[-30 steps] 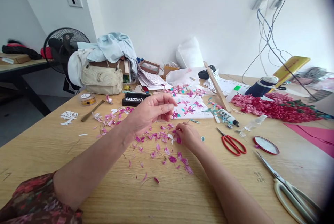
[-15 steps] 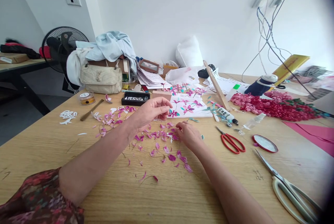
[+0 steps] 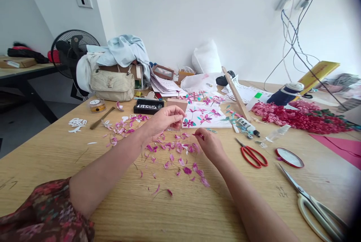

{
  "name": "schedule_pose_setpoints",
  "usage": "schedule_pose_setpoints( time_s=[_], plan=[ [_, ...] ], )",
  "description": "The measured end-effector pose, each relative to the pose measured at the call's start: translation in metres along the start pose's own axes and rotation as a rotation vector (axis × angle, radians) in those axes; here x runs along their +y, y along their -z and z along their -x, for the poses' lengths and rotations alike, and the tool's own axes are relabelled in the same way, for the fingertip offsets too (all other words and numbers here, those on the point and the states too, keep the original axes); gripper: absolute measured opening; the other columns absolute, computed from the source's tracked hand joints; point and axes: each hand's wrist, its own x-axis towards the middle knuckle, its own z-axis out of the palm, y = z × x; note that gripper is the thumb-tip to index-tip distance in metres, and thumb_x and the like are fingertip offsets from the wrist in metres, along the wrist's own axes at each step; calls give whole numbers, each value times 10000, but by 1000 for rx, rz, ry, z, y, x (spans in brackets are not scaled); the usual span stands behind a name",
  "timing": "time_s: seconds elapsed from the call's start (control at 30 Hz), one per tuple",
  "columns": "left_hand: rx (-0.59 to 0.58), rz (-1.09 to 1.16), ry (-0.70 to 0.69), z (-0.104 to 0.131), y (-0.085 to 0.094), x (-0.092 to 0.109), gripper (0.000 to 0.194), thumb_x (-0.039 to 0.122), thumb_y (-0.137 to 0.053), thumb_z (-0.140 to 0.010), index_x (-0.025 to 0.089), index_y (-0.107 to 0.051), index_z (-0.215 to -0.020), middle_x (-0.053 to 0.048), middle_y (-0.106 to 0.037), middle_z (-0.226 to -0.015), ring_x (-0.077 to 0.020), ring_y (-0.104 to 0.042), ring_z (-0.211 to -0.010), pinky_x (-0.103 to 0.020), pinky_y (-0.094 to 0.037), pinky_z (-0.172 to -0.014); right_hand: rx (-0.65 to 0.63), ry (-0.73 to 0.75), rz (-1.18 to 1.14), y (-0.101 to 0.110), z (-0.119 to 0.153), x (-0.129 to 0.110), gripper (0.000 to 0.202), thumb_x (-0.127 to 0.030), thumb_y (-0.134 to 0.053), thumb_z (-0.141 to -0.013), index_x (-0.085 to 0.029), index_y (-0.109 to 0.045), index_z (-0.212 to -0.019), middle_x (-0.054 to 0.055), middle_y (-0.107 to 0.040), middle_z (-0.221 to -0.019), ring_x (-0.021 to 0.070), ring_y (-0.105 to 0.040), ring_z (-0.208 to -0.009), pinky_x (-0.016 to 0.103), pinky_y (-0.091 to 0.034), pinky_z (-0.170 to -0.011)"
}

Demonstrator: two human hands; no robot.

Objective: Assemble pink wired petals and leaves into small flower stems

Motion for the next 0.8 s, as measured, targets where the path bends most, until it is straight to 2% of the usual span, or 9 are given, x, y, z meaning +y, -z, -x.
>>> schedule_pose_setpoints(
  time_s=[0.17, 0.27, 0.37, 0.43, 0.5, 0.67, 0.73, 0.8],
  plan=[
    [42, -109, 12, -7, 0, -16, 110, 209, -538, -746, 134, -535, -826, 25, -512, -669, -54, -467, -585, -192, -371, -585, 157, 59, -82, 8, 3, -10, 158, -154, -432, -816, -197, -579, -779, 39, -621, -785, 163, -567, -721, 239, -394, -645],
    [51, -132, 31, -7, -2, -23, 192, 321, -518, -779, 131, -540, -782, 6, -518, -707, -66, -475, -609, -195, -376, -577, 349, 176, -191, 21, 8, -22, 159, -178, -425, -845, -193, -576, -797, 54, -616, -816, 155, -576, -754, 239, -428, -654],
    [-111, -19, 119, -2, -9, -29, 337, 450, -484, -792, 120, -553, -775, -15, -518, -715, -85, -490, -629, -209, -389, -570, 501, 381, -264, 34, 14, -34, 152, -157, -448, -851, -201, -590, -820, 56, -619, -833, 147, -586, -779, 238, -454, -656],
    [-231, 121, 157, 1, -14, -30, 347, 458, -500, -787, 116, -557, -789, -16, -509, -697, -87, -488, -624, -215, -395, -572, 513, 466, -227, 39, 17, -40, 175, -122, -447, -848, -207, -599, -853, 56, -623, -852, 144, -589, -784, 247, -464, -674],
    [-281, 243, 163, 4, -19, -30, 298, 417, -540, -778, 120, -540, -758, -2, -490, -656, -73, -464, -582, -201, -377, -543, 504, 512, -203, 41, 19, -42, 197, -102, -447, -841, -211, -605, -886, 59, -626, -866, 146, -591, -786, 257, -472, -686],
    [-283, 329, 143, 7, -23, -24, 231, 343, -600, -753, 126, -522, -741, 7, -485, -648, -59, -448, -565, -184, -344, -529, 505, 508, -233, 44, 20, -43, 218, -99, -437, -837, -224, -605, -895, 59, -630, -878, 152, -595, -805, 268, -479, -698],
    [-236, 270, 110, 7, -23, -22, 237, 341, -629, -725, 126, -531, -749, 9, -488, -653, -66, -456, -586, -196, -360, -570, 516, 425, -297, 46, 19, -44, 198, -120, -447, -830, -218, -584, -934, 70, -614, -936, 153, -589, -791, 267, -479, -667],
    [-164, 170, 36, 6, -24, -21, 248, 355, -633, -714, 128, -540, -750, 13, -488, -648, -72, -453, -597, -209, -366, -602, 468, 252, -433, 48, 18, -44, 164, -157, -469, -815, -204, -557, -946, 64, -600, -915, 139, -573, -694, 251, -468, -584]
  ],
)
